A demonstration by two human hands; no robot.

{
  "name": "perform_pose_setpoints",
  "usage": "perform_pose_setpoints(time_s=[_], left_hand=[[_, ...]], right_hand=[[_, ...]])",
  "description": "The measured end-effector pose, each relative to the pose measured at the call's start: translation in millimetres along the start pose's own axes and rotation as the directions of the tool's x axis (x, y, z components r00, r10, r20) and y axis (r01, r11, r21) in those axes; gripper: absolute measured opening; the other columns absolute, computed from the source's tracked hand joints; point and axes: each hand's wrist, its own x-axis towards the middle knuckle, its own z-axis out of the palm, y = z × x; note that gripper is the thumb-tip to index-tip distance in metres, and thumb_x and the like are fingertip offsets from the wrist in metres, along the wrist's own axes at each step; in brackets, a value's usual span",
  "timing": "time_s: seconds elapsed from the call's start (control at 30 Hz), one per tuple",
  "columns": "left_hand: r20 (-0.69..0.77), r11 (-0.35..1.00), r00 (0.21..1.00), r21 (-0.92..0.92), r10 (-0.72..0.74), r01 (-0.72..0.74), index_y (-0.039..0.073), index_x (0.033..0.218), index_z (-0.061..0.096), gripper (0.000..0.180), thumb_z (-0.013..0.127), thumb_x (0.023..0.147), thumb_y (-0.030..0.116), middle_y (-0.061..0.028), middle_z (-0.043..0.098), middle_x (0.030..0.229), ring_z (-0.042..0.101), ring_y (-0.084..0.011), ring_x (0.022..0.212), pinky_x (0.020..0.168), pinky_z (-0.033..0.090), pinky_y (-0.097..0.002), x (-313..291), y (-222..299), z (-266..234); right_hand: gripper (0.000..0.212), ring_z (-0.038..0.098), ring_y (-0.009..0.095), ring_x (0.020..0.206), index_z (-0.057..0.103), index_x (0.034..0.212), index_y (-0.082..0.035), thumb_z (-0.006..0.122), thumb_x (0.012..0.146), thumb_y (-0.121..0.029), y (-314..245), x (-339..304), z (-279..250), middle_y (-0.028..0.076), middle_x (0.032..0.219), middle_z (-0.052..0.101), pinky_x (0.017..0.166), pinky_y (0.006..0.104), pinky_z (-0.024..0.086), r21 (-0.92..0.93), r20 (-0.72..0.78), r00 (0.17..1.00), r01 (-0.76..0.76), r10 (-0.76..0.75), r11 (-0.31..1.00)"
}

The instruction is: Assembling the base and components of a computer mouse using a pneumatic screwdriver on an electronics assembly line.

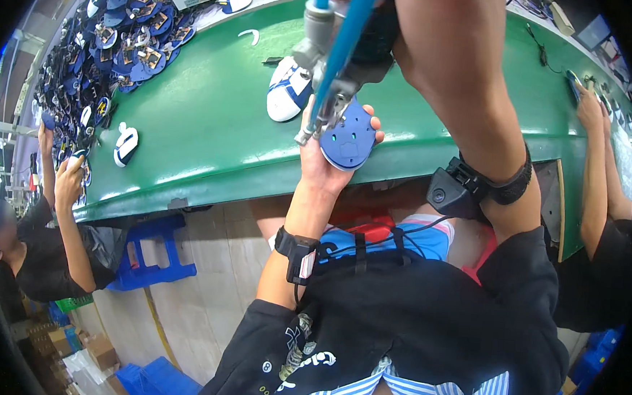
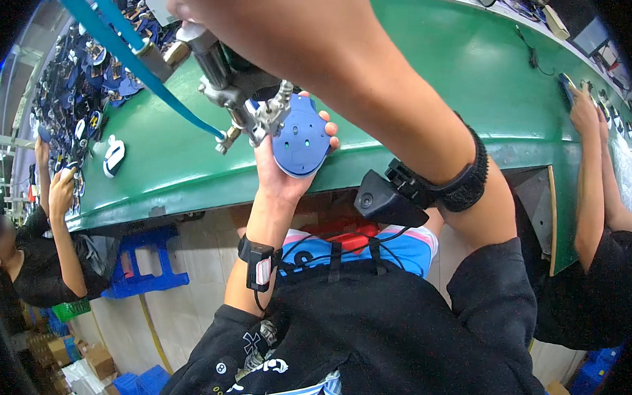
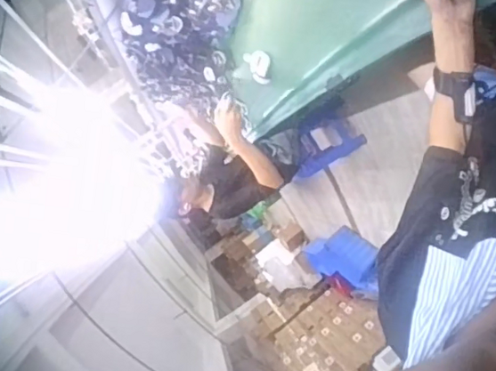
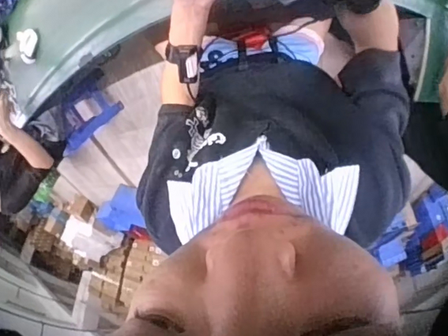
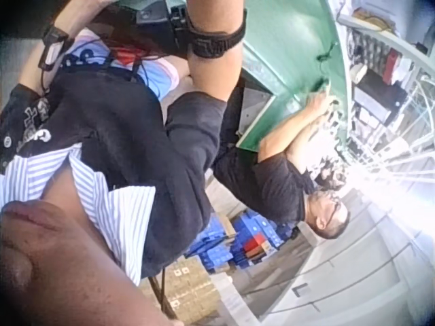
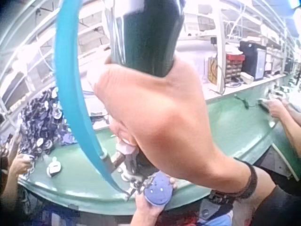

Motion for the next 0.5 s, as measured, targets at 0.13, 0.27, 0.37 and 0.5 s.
perform_pose_setpoints(time_s=[0.13,0.27,0.37,0.5], left_hand=[[-0.008,0.998,0.999,0.026,0.049,-0.048,0.009,0.138,0.048,0.051,0.034,0.101,0.042,-0.0184,0.058,0.119,0.060,-0.0338,0.103,0.088,0.053,-0.0461,-8,6,-6],[0.018,0.999,0.999,0.006,0.041,-0.042,0.006,0.137,0.048,0.055,0.032,0.099,0.043,-0.0192,0.058,0.120,0.060,-0.0342,0.104,0.087,0.053,-0.0463,-7,4,-4],[0.035,0.999,0.999,-0.010,0.035,-0.035,0.005,0.136,0.049,0.056,0.032,0.099,0.043,-0.0195,0.059,0.119,0.061,-0.0346,0.103,0.087,0.053,-0.0469,-5,2,-3],[0.036,0.998,0.998,-0.022,0.059,-0.058,0.003,0.135,0.050,0.057,0.032,0.099,0.043,-0.0200,0.060,0.118,0.062,-0.0364,0.102,0.088,0.053,-0.0490,-6,3,-5]], right_hand=[[0.009,0.046,0.006,0.048,0.060,0.089,0.000,0.063,0.091,-0.008,28,0,-3,0.000,0.061,0.053,0.045,0.0228,0.038,0.028,0.016,0.999,-0.037,0.037,0.999],[0.011,0.047,0.005,0.048,0.060,0.090,0.001,0.064,0.092,-0.009,35,-3,0,0.000,0.061,0.053,0.045,0.0224,0.037,0.013,-0.040,0.999,-0.015,0.015,1.000],[0.010,0.046,0.005,0.048,0.060,0.093,0.001,0.064,0.092,-0.008,31,-7,2,0.000,0.061,0.054,0.045,0.0225,0.037,0.033,-0.058,0.996,-0.069,0.071,0.997],[0.009,0.047,0.005,0.048,0.061,0.092,0.001,0.064,0.091,-0.008,25,-7,-2,0.000,0.062,0.055,0.045,0.0227,0.038,-0.038,0.088,0.992,-0.093,0.096,0.995]])
